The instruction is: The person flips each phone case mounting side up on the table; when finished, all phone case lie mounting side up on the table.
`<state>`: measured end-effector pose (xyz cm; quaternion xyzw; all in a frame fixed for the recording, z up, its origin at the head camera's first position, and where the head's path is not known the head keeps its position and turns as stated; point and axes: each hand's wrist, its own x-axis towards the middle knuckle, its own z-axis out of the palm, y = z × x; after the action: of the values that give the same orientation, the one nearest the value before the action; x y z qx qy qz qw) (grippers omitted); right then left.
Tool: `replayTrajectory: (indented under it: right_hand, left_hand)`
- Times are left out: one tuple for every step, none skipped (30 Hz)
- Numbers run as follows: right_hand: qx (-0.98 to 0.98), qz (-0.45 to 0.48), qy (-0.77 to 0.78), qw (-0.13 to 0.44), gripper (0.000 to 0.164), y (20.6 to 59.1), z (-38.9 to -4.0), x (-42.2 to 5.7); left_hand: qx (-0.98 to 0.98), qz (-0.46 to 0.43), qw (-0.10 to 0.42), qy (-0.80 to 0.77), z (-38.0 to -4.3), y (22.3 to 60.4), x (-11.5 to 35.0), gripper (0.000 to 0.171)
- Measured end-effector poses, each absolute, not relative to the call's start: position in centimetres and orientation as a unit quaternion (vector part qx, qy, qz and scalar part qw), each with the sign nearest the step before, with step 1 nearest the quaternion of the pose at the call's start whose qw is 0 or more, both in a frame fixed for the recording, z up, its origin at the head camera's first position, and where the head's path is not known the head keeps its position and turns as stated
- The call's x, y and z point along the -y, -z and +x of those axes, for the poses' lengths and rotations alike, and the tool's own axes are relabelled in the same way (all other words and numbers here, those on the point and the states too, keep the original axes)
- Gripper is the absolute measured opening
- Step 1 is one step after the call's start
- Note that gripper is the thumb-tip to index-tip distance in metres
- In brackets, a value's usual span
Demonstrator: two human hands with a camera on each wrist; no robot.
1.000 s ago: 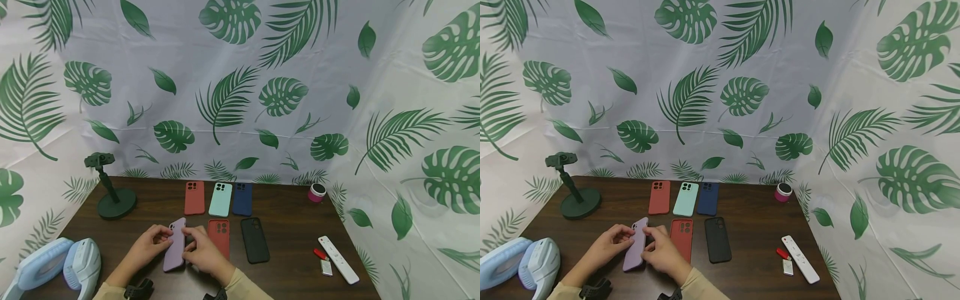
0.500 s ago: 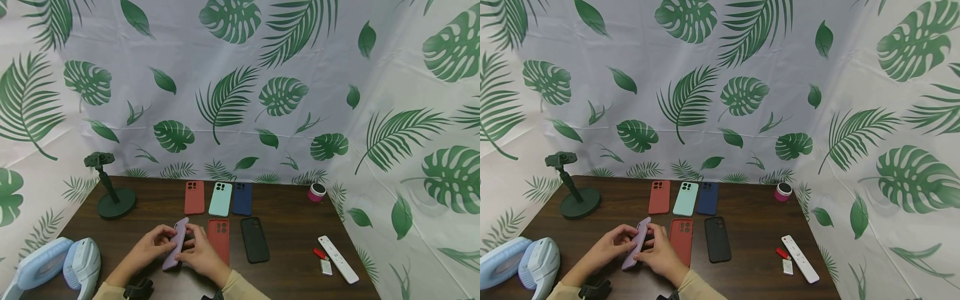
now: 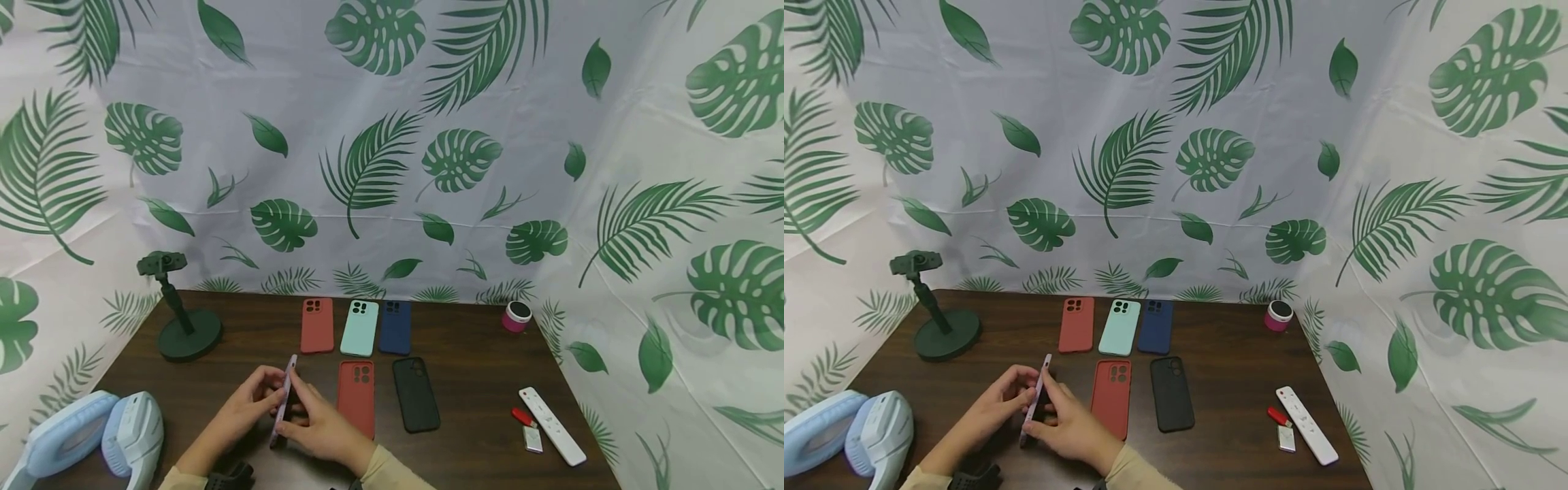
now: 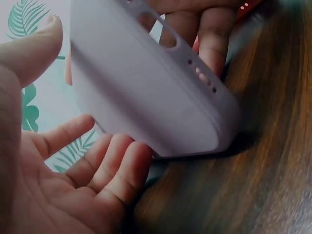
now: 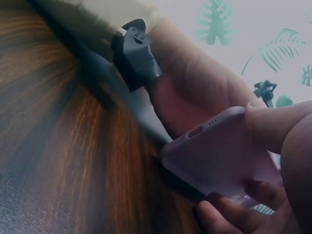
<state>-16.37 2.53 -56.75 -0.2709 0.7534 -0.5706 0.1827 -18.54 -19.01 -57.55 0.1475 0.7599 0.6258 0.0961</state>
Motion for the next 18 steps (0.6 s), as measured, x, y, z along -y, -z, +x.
replayTrajectory:
  right_hand:
    - [-0.752, -0.276, 0.57, 0.185, 0.083, 56.7, -16.4, -2.5]
    - [-0.751, -0.281, 0.568, 0.188, 0.083, 56.7, -16.3, -2.5]
    - [-0.752, -0.283, 0.564, 0.189, 0.083, 56.6, -16.3, -2.5]
    - [-0.751, -0.285, 0.564, 0.191, 0.084, 56.5, -16.3, -2.5]
    - [-0.753, -0.288, 0.56, 0.191, 0.084, 56.4, -16.2, -2.5]
    - [-0.753, -0.291, 0.557, 0.194, 0.085, 56.3, -16.2, -2.5]
    - [-0.754, -0.294, 0.554, 0.196, 0.087, 56.2, -16.2, -2.5]
    - [-0.753, -0.296, 0.553, 0.201, 0.088, 56.2, -16.1, -2.5]
    - [-0.752, -0.296, 0.551, 0.206, 0.089, 56.1, -16.1, -2.5]
    - [-0.752, -0.298, 0.548, 0.212, 0.089, 56.1, -16.1, -2.5]
    - [-0.757, -0.301, 0.539, 0.215, 0.088, 56.1, -16.1, -2.6]
    - [-0.767, -0.305, 0.523, 0.214, 0.084, 56.0, -16.0, -2.6]
    - [-0.782, -0.31, 0.499, 0.208, 0.08, 56.0, -16.0, -2.7]
    - [-0.797, -0.314, 0.475, 0.201, 0.075, 56.0, -16.0, -2.7]
    - [-0.812, -0.318, 0.45, 0.193, 0.07, 55.9, -16.0, -2.8]
    - [-0.826, -0.322, 0.425, 0.184, 0.066, 55.9, -16.0, -2.8]
    - [-0.837, -0.326, 0.403, 0.175, 0.062, 55.9, -15.9, -2.8]
    - [-0.847, -0.329, 0.383, 0.167, 0.06, 55.8, -15.9, -2.9]
  left_hand:
    - [-0.762, 0.145, 0.096, -0.624, -18.5, 57.5, 18.9, 0.034]
    - [-0.765, 0.141, 0.096, -0.621, -18.5, 57.5, 18.8, 0.035]
    - [-0.767, 0.138, 0.096, -0.619, -18.4, 57.5, 18.8, 0.035]
    - [-0.769, 0.135, 0.095, -0.617, -18.4, 57.4, 18.7, 0.036]
    - [-0.77, 0.132, 0.094, -0.617, -18.3, 57.4, 18.6, 0.036]
    - [-0.773, 0.13, 0.09, -0.615, -18.3, 57.4, 18.6, 0.036]
    - [-0.775, 0.128, 0.086, -0.613, -18.3, 57.3, 18.6, 0.036]
    - [-0.777, 0.127, 0.08, -0.611, -18.2, 57.3, 18.6, 0.035]
    - [-0.779, 0.127, 0.073, -0.61, -18.2, 57.3, 18.6, 0.034]
    - [-0.779, 0.128, 0.068, -0.61, -18.2, 57.3, 18.7, 0.033]
    - [-0.779, 0.13, 0.063, -0.61, -18.2, 57.3, 18.8, 0.032]
    - [-0.779, 0.133, 0.059, -0.61, -18.2, 57.3, 18.9, 0.032]
    - [-0.778, 0.137, 0.057, -0.611, -18.2, 57.3, 19.0, 0.032]
    - [-0.775, 0.142, 0.058, -0.613, -18.2, 57.3, 19.1, 0.034]
    - [-0.773, 0.146, 0.06, -0.614, -18.2, 57.2, 19.2, 0.036]
    - [-0.771, 0.15, 0.065, -0.615, -18.3, 57.2, 19.4, 0.039]
    - [-0.77, 0.149, 0.07, -0.616, -18.3, 57.1, 19.5, 0.043]
    - [-0.768, 0.151, 0.077, -0.618, -18.3, 57.0, 19.7, 0.049]
